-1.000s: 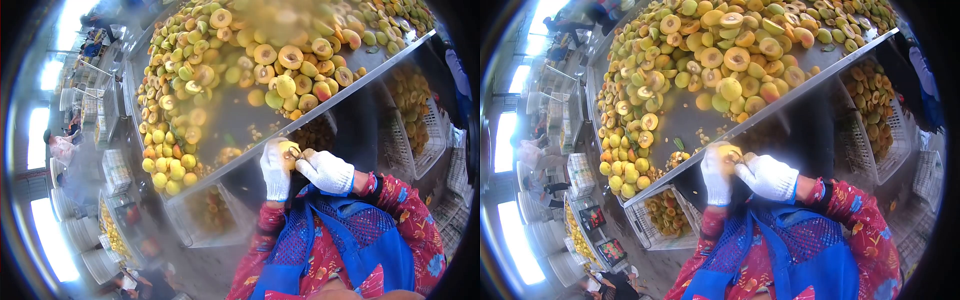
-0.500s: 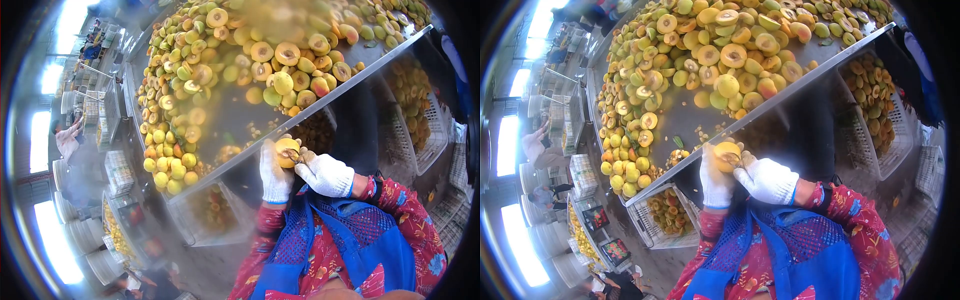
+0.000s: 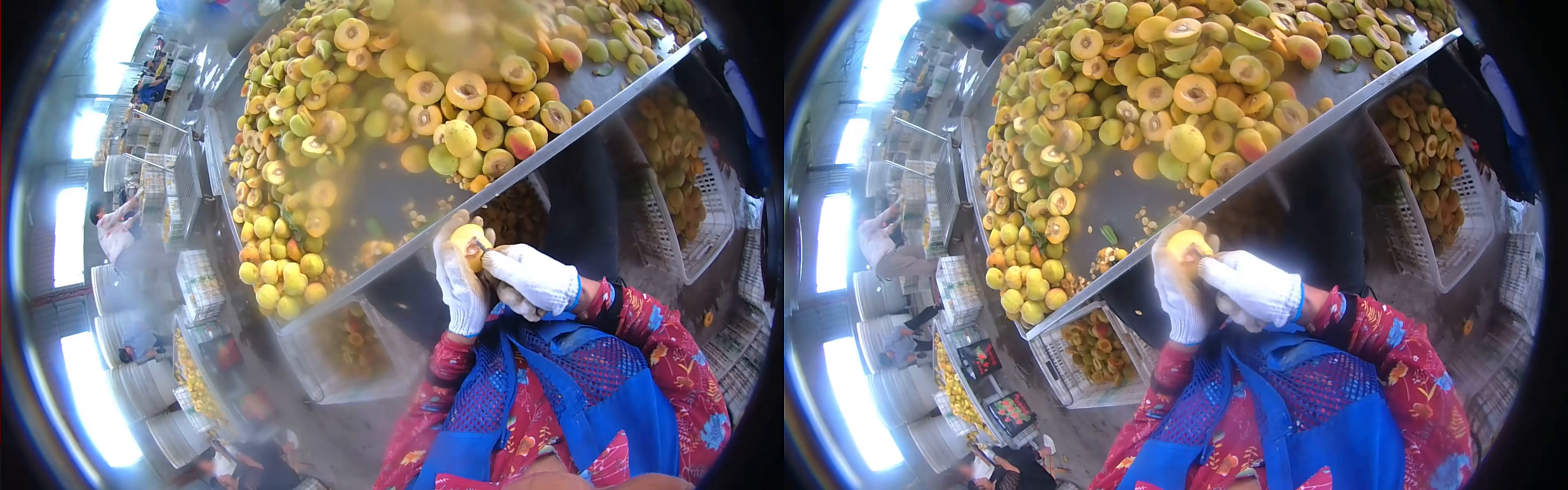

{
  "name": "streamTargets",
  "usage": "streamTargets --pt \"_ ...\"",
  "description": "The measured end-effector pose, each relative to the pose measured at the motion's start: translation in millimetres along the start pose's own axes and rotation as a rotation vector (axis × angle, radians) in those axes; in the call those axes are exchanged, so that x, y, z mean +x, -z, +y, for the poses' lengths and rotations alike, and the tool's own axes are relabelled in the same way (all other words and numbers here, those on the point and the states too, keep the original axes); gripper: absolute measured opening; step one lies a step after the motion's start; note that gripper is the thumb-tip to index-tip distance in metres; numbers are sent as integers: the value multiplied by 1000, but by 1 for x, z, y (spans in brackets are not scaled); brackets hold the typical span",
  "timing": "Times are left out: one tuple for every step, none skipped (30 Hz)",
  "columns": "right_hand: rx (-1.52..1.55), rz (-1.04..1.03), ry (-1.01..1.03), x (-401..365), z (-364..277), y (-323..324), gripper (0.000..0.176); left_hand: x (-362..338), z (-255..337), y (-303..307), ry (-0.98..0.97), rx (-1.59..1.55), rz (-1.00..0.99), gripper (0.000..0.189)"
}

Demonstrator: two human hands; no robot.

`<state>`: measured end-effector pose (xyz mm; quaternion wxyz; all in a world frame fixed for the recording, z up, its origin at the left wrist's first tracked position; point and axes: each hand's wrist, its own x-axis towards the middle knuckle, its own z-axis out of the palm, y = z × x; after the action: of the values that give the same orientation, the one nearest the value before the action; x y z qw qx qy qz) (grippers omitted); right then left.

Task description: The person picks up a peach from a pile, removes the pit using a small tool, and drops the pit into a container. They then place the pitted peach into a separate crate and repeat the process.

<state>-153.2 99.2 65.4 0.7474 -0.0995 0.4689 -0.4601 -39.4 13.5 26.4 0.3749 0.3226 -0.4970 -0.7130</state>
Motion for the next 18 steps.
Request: streamTargets --pt "-51 25 -8 1 -2 1 38 0 6 9 -5 151 -64 48" --pt "-100 51 -20 0 -4 0 38 3 7 16 36 216 -96 46" --pt "-150 75 -35 0 -5 0 39 5 9 23 76 283 -131 44" --pt "-212 64 -12 2 1 0 41 8 6 30 161 266 -139 41" --pt "-209 65 -24 3 2 -2 41 10 3 34 248 248 -146 38" --pt "-209 66 -35 3 2 -3 41 9 0 31 167 379 -104 34" --pt "-210 67 -47 4 2 -4 42 7 -4 27 93 515 -52 30" --pt "-130 61 -44 3 6 -3 44 5 -4 23 83 527 -10 30" --pt "-43 9 -76 3 8 1 44 4 -1 19 74 538 29 29" --pt "42 -44 -109 2 11 7 44 2 4 15 77 581 24 29" --pt "127 -97 -140 2 11 10 44 -1 10 8 78 624 20 30" --pt "121 -83 -148 0 6 11 42 -1 14 5 79 666 15 30" --pt "211 -135 -167 1 6 13 40 1 14 8 124 568 -22 31" --pt "298 -187 -181 3 6 17 39 8 13 14 164 468 -61 32" --pt "387 -241 -198 6 7 22 37 11 13 17 207 370 -97 32" --pt "542 -326 -265 9 8 26 37 11 16 14 227 324 -94 37" --pt "677 -466 -288 13 15 30 39 10 14 14 147 407 -97 38" --pt "811 -609 -311 18 24 36 40 8 12 12 65 491 -97 39"
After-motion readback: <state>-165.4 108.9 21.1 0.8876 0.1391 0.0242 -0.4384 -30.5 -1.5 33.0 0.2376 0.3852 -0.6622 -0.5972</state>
